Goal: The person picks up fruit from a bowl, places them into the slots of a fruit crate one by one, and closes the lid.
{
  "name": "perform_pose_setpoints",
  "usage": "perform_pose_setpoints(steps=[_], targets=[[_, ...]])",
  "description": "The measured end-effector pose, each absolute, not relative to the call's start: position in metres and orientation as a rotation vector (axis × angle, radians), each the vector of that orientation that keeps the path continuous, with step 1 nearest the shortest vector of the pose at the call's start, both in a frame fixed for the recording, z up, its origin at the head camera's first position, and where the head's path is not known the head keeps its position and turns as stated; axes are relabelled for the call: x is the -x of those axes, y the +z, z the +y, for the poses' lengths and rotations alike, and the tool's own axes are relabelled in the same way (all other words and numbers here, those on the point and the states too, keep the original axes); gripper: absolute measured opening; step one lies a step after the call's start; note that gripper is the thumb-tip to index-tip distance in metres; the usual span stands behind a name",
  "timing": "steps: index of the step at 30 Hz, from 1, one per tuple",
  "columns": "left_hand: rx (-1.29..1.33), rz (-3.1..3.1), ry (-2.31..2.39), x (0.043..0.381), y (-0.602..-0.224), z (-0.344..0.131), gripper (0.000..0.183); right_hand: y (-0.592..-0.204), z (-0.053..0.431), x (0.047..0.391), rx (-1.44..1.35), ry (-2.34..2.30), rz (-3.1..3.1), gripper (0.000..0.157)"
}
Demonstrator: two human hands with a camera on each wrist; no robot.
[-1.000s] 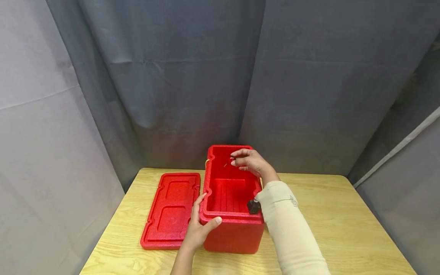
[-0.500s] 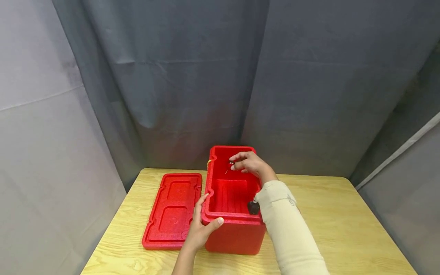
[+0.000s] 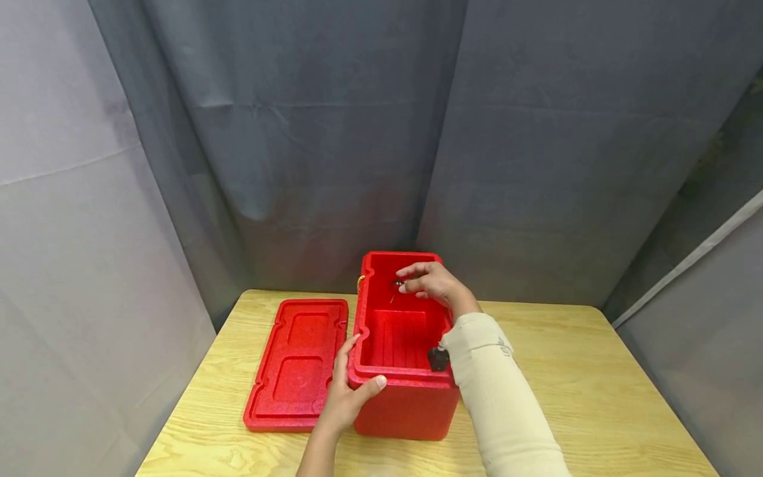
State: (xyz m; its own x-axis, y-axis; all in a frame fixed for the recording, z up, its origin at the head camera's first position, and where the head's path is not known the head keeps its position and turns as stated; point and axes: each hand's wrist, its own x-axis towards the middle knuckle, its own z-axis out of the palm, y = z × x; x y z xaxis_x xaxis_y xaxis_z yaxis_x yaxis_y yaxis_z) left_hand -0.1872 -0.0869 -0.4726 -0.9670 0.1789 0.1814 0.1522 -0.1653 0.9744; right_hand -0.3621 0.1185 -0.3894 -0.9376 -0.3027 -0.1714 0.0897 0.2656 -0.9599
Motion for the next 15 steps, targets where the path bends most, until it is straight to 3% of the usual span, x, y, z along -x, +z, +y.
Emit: perform_pose_setpoints(steps=[15], targets=[[-0.399,2.054,2.335,0.1869,-0.4731,-0.0880,0.081,-0.3892,0.1176,0.3611,0.202,-1.776,2.177,0.035]])
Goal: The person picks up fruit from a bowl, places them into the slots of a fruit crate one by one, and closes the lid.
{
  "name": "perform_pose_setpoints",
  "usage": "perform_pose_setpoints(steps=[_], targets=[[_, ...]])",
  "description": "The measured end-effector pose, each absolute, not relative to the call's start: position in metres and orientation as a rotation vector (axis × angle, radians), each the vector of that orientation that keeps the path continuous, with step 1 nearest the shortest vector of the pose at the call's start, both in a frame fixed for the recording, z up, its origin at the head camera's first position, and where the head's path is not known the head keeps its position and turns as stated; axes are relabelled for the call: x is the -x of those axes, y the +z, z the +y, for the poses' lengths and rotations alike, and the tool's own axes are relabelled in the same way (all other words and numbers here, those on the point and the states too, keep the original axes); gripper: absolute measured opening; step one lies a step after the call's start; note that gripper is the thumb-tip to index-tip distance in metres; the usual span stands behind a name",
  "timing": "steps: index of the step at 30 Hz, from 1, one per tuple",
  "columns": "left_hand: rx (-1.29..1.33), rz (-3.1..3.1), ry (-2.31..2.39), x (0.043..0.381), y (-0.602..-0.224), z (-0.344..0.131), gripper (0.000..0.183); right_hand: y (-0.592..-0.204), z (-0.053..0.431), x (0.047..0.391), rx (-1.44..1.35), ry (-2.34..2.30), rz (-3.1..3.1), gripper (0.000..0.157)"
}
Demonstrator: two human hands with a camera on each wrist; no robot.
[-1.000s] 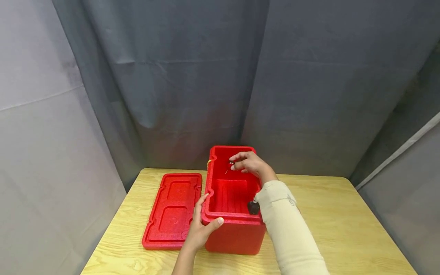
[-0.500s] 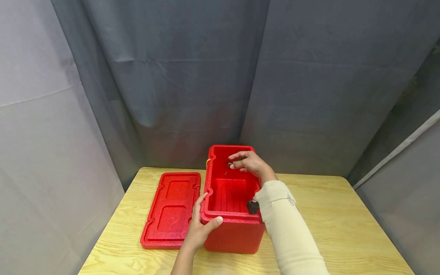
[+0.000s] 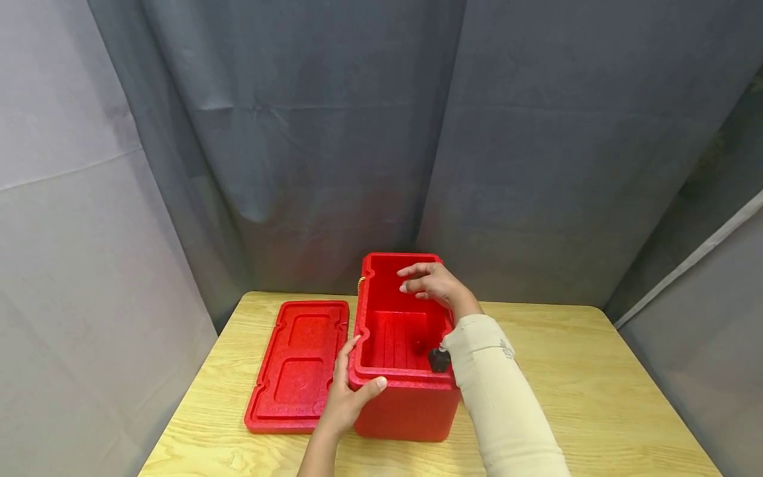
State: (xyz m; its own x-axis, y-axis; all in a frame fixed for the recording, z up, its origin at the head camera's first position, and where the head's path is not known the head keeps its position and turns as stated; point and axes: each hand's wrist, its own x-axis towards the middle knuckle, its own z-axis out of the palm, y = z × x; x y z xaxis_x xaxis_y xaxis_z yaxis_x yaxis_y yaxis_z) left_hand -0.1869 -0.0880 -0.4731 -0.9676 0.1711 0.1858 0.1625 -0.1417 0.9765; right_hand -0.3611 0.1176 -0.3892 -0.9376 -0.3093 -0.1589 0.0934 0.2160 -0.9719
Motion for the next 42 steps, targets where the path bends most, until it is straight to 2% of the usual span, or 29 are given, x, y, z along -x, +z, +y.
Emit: perform_pose_setpoints(steps=[11,18,22,32,42], targets=[[-0.440,2.033,2.361,0.185,-0.473,-0.087,0.078,-0.366,0.126,0.347,0.270,-1.683,2.264,0.038],[-0.433,2.040,2.359,0.186,-0.470,-0.087,0.078,-0.341,0.159,0.331,0.463,-1.738,2.286,0.042],[-0.420,2.041,2.371,0.191,-0.470,-0.089,0.080,-0.338,0.178,0.326,0.452,-1.784,2.285,0.043],[-0.415,2.056,2.353,0.191,-0.473,-0.095,0.081,-0.369,0.207,0.308,0.400,-1.806,2.333,0.047],[-0.402,2.092,2.336,0.184,-0.472,-0.092,0.080,-0.419,0.232,0.287,0.345,-1.873,2.280,0.048]])
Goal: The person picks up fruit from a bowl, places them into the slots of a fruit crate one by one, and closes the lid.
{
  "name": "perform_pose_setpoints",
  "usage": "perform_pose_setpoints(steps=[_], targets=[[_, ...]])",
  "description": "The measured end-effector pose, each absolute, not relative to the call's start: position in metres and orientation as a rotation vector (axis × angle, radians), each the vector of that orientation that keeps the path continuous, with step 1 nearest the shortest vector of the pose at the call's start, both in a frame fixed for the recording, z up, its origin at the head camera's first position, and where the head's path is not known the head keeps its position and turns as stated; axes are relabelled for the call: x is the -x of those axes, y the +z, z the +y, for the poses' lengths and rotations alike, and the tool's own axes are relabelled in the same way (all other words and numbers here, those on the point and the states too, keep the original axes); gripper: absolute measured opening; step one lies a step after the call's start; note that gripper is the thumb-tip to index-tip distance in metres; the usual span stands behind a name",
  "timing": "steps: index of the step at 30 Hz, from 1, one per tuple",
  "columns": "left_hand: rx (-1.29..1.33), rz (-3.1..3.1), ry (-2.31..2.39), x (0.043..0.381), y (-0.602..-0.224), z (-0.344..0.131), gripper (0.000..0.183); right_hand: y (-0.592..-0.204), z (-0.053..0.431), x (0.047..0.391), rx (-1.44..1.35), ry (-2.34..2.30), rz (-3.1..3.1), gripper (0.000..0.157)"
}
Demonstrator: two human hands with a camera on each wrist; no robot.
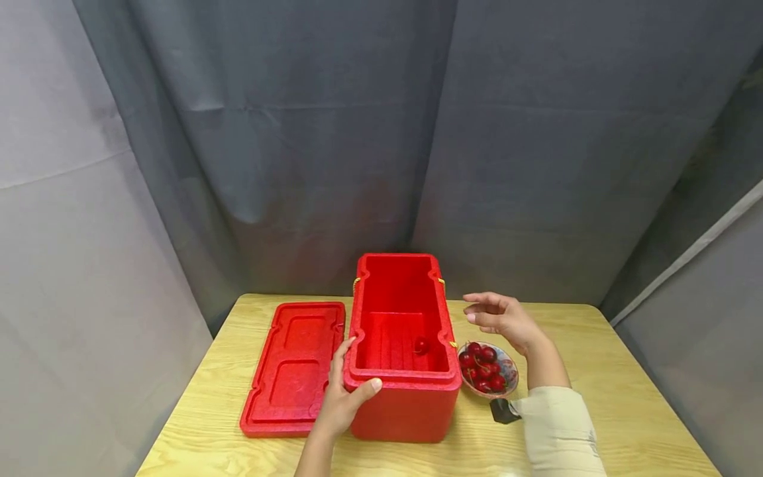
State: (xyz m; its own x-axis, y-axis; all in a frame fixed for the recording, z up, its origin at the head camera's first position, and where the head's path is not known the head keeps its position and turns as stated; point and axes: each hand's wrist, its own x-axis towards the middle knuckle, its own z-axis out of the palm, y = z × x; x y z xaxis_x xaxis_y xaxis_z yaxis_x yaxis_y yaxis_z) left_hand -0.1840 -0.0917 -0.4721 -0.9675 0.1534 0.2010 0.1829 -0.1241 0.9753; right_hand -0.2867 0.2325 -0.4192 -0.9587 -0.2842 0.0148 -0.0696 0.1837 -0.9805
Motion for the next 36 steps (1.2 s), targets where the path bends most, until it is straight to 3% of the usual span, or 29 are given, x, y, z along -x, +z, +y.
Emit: perform_pose_setpoints(steps=[14,23,31,36], targets=[[0.385,-2.067,-2.320,0.188,-0.474,-0.090,0.080,-0.494,0.266,0.269,-0.007,-1.976,2.239,0.047],[0.375,-2.057,-2.297,0.195,-0.490,-0.094,0.080,-0.509,0.278,0.259,-0.037,-2.132,2.059,0.042],[0.471,-1.970,-2.329,0.199,-0.502,-0.094,0.077,-0.520,0.281,0.253,-0.052,-2.135,2.086,0.056],[0.498,-1.952,-2.350,0.199,-0.504,-0.093,0.078,-0.526,0.282,0.250,-0.104,-2.123,2.124,0.055]])
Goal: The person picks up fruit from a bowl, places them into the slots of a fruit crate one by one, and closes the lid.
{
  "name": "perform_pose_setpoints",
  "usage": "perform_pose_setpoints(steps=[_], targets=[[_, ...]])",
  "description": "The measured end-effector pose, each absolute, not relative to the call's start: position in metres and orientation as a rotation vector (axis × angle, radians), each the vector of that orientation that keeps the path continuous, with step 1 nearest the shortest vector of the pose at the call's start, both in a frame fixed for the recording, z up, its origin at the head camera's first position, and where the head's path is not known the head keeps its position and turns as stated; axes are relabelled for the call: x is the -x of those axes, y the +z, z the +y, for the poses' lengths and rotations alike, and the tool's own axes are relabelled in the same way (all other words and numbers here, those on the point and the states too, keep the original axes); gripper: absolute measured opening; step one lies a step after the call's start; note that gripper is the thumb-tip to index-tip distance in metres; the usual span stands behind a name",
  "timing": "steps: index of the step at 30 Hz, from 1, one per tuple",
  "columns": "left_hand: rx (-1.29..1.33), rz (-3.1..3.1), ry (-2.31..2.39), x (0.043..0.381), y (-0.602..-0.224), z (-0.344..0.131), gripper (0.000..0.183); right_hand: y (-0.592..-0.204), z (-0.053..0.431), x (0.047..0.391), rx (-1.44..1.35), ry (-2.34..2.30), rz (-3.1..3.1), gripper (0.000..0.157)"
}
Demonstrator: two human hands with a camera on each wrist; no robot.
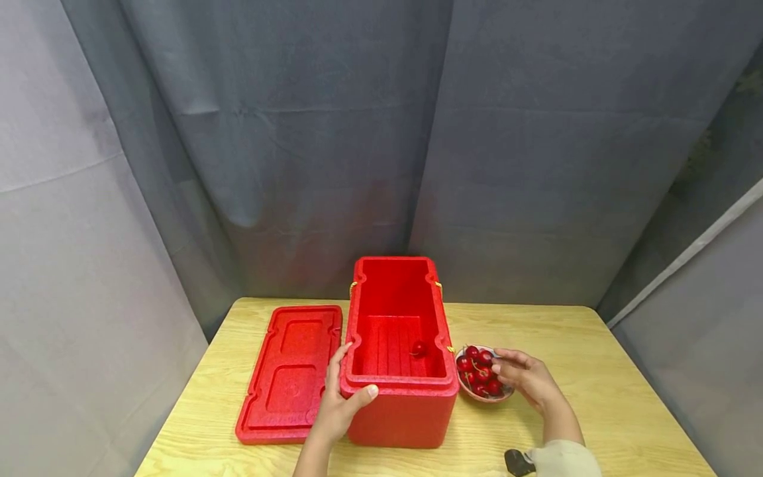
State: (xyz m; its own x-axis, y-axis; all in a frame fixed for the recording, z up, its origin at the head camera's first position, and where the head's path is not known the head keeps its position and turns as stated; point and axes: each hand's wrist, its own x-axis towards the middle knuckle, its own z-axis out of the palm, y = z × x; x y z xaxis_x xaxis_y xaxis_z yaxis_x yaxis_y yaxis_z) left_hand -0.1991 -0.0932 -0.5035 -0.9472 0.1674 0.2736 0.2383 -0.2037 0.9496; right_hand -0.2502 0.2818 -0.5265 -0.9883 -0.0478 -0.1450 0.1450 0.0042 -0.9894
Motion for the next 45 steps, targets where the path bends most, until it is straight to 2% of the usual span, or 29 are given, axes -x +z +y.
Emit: perform_pose_setpoints(steps=[16,28,45], targets=[[0.538,-1.903,-2.355,0.200,-0.504,-0.093,0.078,-0.536,0.281,0.251,-0.091,-2.029,2.221,0.055],[0.423,-1.948,-2.382,0.196,-0.505,-0.093,0.077,-0.541,0.274,0.254,-0.128,-1.832,2.393,0.047],[0.505,-1.886,-2.415,0.197,-0.503,-0.093,0.078,-0.535,0.265,0.256,-0.150,-1.686,2.510,0.048]])
